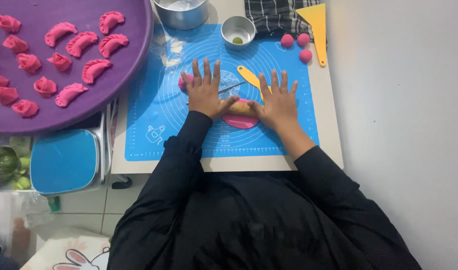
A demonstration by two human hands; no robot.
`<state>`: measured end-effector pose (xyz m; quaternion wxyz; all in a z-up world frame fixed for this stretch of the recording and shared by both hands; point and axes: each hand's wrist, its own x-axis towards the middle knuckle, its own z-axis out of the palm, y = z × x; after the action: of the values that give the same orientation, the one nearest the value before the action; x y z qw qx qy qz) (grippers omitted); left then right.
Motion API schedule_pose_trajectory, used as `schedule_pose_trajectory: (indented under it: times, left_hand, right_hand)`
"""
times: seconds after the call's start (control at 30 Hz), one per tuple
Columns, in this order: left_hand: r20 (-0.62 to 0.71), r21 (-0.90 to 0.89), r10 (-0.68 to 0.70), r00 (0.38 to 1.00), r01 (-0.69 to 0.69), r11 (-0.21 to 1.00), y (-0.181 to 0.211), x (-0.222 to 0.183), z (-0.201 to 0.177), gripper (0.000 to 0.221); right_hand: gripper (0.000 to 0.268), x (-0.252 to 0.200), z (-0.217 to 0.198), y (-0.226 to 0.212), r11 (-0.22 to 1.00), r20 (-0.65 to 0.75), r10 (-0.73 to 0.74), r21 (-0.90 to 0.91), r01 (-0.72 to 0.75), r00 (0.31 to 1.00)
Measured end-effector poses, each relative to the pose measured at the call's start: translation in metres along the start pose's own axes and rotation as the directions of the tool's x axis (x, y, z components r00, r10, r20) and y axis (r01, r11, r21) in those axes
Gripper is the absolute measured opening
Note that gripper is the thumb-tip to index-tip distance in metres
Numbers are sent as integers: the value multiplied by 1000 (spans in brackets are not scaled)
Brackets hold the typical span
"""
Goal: Shaping and decorating pink dough into small pastries using hands and a small detailing tool on a silicone mat.
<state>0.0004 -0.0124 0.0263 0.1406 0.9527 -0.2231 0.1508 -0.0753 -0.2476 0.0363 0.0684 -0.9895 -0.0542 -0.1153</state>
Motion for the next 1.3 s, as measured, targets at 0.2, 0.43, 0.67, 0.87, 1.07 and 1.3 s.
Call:
schedule_pose_trajectory:
  times: [0.2, 0.43, 0.67, 0.87, 1.07, 1.3]
  left_hand:
    - [-183, 14, 135, 974, -135, 991, -11, -27, 19, 123]
    - [-154, -76, 161, 975, -174, 982, -8, -55, 7, 134]
    - [-77, -176, 150, 986, -161, 971, -2, -94, -8, 138]
    - [-85, -120, 160, 983, -170, 978, -6, -94, 1, 136]
    - [-64, -8, 161, 985, -162, 987, -15, -47, 20, 128]
    - [138, 32, 31, 990, -36, 999, 0, 0, -3, 117]
  right_hand:
    - [83, -27, 22, -5, 982, -169, -109, -169, 80, 980]
    - [90, -55, 27, -15, 993, -196, -88, -95, 70, 977]
    - [92, -89, 16, -40, 984, -294, -150, -132, 115, 944]
    - [87, -89, 18, -38, 985, -291, -154, -116, 126, 944]
    - [69, -46, 28, -11, 991, -160, -98, -110, 81, 982]
    - [78, 2, 0, -3, 999, 48, -4, -41, 6, 999]
